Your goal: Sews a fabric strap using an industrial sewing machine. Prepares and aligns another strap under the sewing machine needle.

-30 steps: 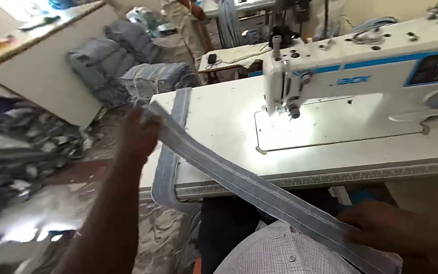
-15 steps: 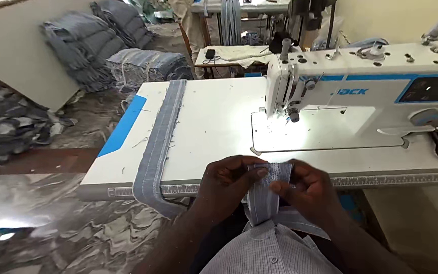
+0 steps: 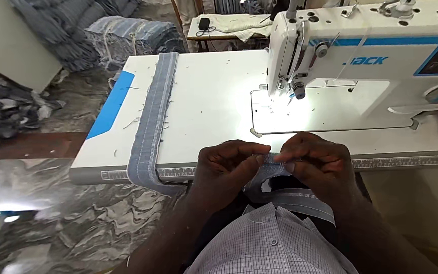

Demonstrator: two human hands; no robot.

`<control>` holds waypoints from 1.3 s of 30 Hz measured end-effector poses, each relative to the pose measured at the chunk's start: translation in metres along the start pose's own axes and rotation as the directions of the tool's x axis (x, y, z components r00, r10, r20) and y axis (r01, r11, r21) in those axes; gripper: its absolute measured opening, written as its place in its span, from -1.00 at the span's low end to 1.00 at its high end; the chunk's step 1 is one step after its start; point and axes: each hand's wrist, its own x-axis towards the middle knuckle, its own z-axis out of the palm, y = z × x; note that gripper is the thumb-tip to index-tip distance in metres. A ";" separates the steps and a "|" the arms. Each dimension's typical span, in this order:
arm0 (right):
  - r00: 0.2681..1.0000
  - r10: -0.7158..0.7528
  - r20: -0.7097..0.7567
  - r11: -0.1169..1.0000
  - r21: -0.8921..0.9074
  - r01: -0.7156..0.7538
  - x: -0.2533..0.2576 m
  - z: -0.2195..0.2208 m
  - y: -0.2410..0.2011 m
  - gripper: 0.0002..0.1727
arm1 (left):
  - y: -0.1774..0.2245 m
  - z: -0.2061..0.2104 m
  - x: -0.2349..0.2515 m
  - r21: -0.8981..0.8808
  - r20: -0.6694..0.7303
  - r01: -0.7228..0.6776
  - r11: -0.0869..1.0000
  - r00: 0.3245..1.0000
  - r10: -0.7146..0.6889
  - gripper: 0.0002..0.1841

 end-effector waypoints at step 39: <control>0.966 0.115 -0.232 0.981 -0.129 -0.148 0.003 0.009 -0.008 -0.90 | 0.003 0.000 0.007 0.290 0.016 -0.076 0.954 0.997 0.075 -0.91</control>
